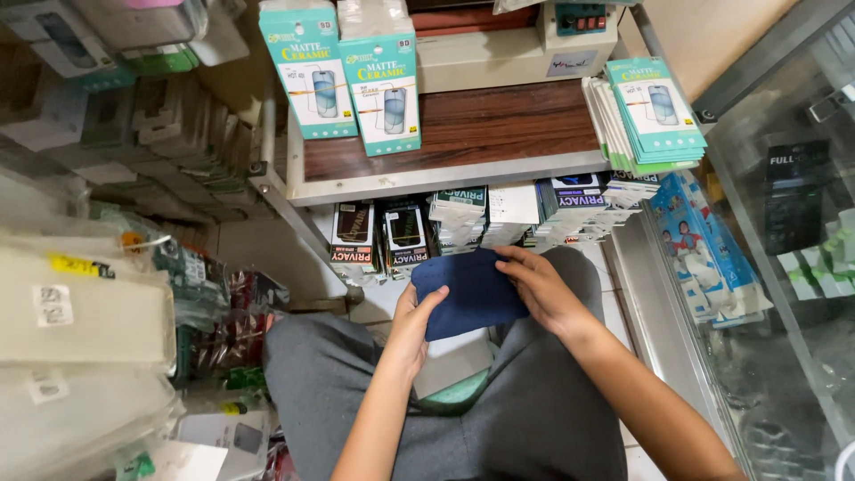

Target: Sorting and inspecting mobile phone screen protectors and cases on a low shelf.

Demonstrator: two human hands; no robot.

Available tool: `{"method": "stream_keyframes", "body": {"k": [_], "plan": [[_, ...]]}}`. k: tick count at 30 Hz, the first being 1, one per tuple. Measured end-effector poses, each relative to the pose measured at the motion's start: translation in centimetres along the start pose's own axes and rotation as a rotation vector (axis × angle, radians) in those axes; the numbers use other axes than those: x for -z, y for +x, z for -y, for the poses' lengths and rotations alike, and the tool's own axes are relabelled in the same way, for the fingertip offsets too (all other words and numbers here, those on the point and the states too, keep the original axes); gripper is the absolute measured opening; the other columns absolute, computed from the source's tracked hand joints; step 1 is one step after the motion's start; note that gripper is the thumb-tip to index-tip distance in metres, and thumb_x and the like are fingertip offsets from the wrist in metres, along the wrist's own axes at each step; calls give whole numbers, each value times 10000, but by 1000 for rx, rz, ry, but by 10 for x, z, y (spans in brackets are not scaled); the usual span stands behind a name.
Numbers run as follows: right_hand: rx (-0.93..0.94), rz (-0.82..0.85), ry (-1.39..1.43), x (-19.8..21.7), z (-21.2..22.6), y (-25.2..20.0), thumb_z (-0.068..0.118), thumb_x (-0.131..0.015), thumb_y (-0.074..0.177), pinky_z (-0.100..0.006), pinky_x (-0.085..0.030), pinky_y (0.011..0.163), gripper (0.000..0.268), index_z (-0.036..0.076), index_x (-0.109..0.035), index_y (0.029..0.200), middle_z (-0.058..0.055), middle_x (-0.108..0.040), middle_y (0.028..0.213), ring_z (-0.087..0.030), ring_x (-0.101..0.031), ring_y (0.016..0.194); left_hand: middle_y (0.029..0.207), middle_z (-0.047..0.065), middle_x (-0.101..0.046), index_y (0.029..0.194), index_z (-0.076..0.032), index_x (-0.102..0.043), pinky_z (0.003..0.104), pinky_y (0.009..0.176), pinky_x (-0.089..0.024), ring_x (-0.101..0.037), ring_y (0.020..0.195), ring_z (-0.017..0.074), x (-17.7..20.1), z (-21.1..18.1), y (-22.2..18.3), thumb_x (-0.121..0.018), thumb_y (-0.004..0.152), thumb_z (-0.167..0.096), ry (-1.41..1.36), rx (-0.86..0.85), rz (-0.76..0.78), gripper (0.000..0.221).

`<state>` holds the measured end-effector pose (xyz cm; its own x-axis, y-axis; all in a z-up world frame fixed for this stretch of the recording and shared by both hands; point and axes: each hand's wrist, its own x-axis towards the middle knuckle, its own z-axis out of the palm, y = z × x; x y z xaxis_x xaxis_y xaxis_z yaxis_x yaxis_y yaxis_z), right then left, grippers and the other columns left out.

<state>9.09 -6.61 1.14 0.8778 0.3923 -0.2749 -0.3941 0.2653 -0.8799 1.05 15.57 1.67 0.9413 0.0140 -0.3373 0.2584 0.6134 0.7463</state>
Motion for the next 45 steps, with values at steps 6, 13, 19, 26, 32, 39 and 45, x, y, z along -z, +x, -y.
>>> {"method": "stream_keyframes", "body": {"k": [6, 13, 19, 26, 32, 39, 45], "plan": [[8, -27, 32, 10, 3, 9, 98, -643, 954, -292, -477, 961, 352, -5, -631, 1291, -66, -692, 1162, -151, -638, 1075, 1201, 82, -715, 1287, -7, -592, 323, 930, -543, -688, 1066, 165, -7, -3, 14, -696, 890, -119, 34, 34, -14, 425], [41, -54, 27, 14, 24, 28, 101, -643, 956, -288, -475, 969, 344, 0, -634, 1285, -71, -691, 1173, -152, -637, 1083, 1198, 82, -706, 1299, -14, -593, 330, 929, -536, -675, 1066, 179, -19, -18, 46, -705, 881, -115, 35, -1, 38, 445], [116, -84, 8, 26, 43, 73, 101, -644, 964, -301, -473, 980, 355, -5, -628, 1303, -73, -685, 1171, -161, -636, 1094, 1231, 79, -691, 1302, -13, -591, 328, 977, -513, -646, 1122, 188, -25, -33, 100, -704, 881, -129, 103, -91, 71, 451], [251, 9, 16, 16, 88, 126, 108, -647, 952, -293, -492, 1016, 329, -31, -657, 1251, -97, -721, 1201, -173, -671, 1125, 1228, 120, -698, 1290, 20, -601, 311, 994, -499, -651, 1121, 201, -50, -68, 162, -706, 886, -136, 212, -324, 33, 445], [270, -47, 66, 31, 102, 167, 115, -658, 965, -290, -518, 957, 324, -33, -654, 1253, -89, -730, 1153, -160, -686, 1050, 1252, 145, -677, 1306, 73, -554, 304, 996, -485, -640, 1142, 217, -61, -74, 216, -734, 874, -152, 374, -430, -45, 519], [287, -96, 71, 54, 97, 190, 118, -684, 966, -270, -525, 889, 343, -31, -658, 1273, -70, -726, 1088, -135, -676, 953, 1200, 163, -698, 1271, 65, -569, 330, 960, -514, -667, 1083, 241, -64, -61, 250, -735, 851, -164, 362, -433, -54, 507], [261, -119, 64, 61, 97, 195, 108, -676, 949, -269, -527, 887, 316, -6, -666, 1243, -58, -735, 1074, -131, -684, 945, 1232, 187, -691, 1339, 52, -528, 346, 994, -513, -672, 1123, 267, -58, -49, 269, -756, 846, -132, 470, -530, -103, 574]]}}
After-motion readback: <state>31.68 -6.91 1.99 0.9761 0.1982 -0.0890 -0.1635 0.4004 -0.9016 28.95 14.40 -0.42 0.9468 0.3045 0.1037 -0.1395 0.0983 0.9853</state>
